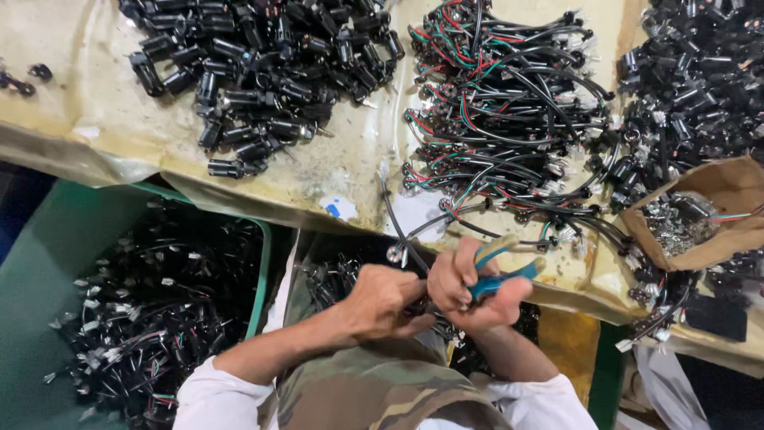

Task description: The person repeatedly picks small black cylindrical components and wire harnesses from a table, uses blue-handled pliers to strip or adjust wires, and places the components into a green bin below. The process is continuous and repetitive throughout the clip.

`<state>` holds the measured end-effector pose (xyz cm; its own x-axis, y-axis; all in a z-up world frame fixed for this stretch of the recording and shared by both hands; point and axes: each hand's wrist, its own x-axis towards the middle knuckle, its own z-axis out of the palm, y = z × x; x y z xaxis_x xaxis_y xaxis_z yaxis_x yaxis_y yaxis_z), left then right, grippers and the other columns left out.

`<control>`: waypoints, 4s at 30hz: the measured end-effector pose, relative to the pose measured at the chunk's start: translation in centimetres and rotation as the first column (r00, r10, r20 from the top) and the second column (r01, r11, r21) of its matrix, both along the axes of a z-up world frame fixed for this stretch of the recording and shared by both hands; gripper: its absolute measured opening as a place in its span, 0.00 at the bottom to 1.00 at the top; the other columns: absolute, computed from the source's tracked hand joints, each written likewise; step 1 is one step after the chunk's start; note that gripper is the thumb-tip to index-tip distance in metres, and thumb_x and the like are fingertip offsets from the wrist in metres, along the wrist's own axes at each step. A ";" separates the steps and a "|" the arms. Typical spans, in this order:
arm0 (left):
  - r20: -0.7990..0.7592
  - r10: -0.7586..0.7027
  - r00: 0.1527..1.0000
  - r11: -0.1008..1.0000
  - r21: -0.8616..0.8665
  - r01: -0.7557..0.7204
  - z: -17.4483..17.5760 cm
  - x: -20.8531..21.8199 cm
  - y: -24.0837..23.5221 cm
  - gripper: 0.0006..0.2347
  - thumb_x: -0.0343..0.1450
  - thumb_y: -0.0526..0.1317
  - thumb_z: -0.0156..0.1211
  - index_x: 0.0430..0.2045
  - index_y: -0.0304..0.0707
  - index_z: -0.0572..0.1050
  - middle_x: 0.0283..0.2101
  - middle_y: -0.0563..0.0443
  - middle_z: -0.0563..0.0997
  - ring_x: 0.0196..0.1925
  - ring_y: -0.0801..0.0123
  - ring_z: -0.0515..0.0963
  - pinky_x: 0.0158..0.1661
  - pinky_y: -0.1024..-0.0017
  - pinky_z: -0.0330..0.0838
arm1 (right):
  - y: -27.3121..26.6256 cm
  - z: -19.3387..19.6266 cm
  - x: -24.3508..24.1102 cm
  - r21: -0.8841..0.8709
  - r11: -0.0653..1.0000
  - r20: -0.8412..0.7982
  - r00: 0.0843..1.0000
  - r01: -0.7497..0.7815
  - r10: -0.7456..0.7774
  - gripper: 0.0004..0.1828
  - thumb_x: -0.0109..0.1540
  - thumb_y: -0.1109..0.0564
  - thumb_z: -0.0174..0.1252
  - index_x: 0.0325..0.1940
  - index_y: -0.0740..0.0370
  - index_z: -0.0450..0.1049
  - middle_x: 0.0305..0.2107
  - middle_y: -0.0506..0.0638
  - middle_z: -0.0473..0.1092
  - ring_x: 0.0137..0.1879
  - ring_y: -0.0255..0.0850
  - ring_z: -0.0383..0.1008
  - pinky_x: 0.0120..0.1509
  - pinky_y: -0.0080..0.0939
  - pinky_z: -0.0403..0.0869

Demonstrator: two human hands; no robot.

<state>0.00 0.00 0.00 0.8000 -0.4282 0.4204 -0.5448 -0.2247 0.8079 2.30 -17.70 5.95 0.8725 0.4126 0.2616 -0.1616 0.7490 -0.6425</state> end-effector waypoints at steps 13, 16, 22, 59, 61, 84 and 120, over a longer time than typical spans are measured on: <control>0.279 0.491 0.825 0.797 0.237 -0.555 6.4 6.9 4.4 0.09 0.65 0.42 0.69 0.32 0.41 0.77 0.31 0.51 0.80 0.32 0.55 0.79 0.37 0.55 0.70 | -1.4 -7.7 5.9 -0.580 0.327 0.733 0.653 0.746 -0.190 0.18 0.65 0.45 0.66 0.35 0.59 0.69 0.29 0.52 0.67 0.33 0.45 0.66 0.35 0.43 0.66; 0.197 0.347 0.917 0.935 0.007 -0.355 9.9 6.3 4.9 0.11 0.66 0.40 0.66 0.40 0.39 0.78 0.36 0.50 0.80 0.35 0.58 0.78 0.42 0.60 0.70 | -2.5 -9.4 9.0 -0.567 0.003 0.795 0.546 0.824 0.263 0.15 0.58 0.48 0.67 0.37 0.60 0.73 0.30 0.53 0.73 0.35 0.49 0.76 0.35 0.48 0.71; 0.043 -0.559 0.828 0.812 0.228 0.537 10.0 3.4 7.1 0.13 0.65 0.41 0.64 0.41 0.38 0.78 0.37 0.49 0.79 0.43 0.56 0.77 0.45 0.58 0.64 | -3.3 -7.9 14.7 -0.571 -0.285 0.732 0.635 0.770 0.248 0.14 0.60 0.51 0.72 0.39 0.58 0.75 0.33 0.54 0.75 0.39 0.54 0.77 0.39 0.52 0.72; 0.164 0.584 0.795 0.811 -0.073 -0.581 -0.2 11.6 11.2 0.15 0.66 0.39 0.73 0.45 0.40 0.78 0.46 0.48 0.76 0.51 0.62 0.73 0.51 0.65 0.67 | 0.4 -4.4 7.3 -0.916 0.060 0.398 0.877 0.398 0.270 0.16 0.51 0.61 0.65 0.42 0.59 0.76 0.31 0.53 0.75 0.37 0.50 0.77 0.42 0.48 0.74; -0.039 0.476 0.879 0.844 -0.259 -0.469 0.8 11.1 10.0 0.15 0.66 0.39 0.74 0.44 0.40 0.77 0.50 0.49 0.77 0.50 0.68 0.74 0.45 0.71 0.70 | 0.3 -4.5 7.7 -0.989 0.030 0.145 0.976 0.142 0.165 0.12 0.54 0.60 0.65 0.42 0.58 0.78 0.30 0.52 0.76 0.37 0.50 0.78 0.43 0.47 0.75; -0.492 -0.271 0.827 0.808 -0.583 -0.082 0.3 5.0 4.8 0.15 0.71 0.40 0.63 0.48 0.41 0.68 0.39 0.58 0.71 0.40 0.81 0.70 0.42 0.78 0.66 | 0.6 -6.7 8.6 -0.871 -0.190 0.361 0.853 0.453 0.376 0.15 0.54 0.54 0.67 0.43 0.57 0.74 0.37 0.54 0.72 0.48 0.55 0.71 0.49 0.54 0.71; -0.010 0.001 1.000 1.000 0.005 -0.001 3.4 1.9 1.9 0.09 0.59 0.41 0.71 0.24 0.39 0.77 0.24 0.47 0.79 0.26 0.54 0.80 0.26 0.60 0.71 | -0.7 0.1 0.4 -0.306 0.920 0.070 0.969 0.246 -0.236 0.18 0.61 0.51 0.70 0.35 0.59 0.66 0.28 0.43 0.63 0.28 0.31 0.63 0.30 0.31 0.64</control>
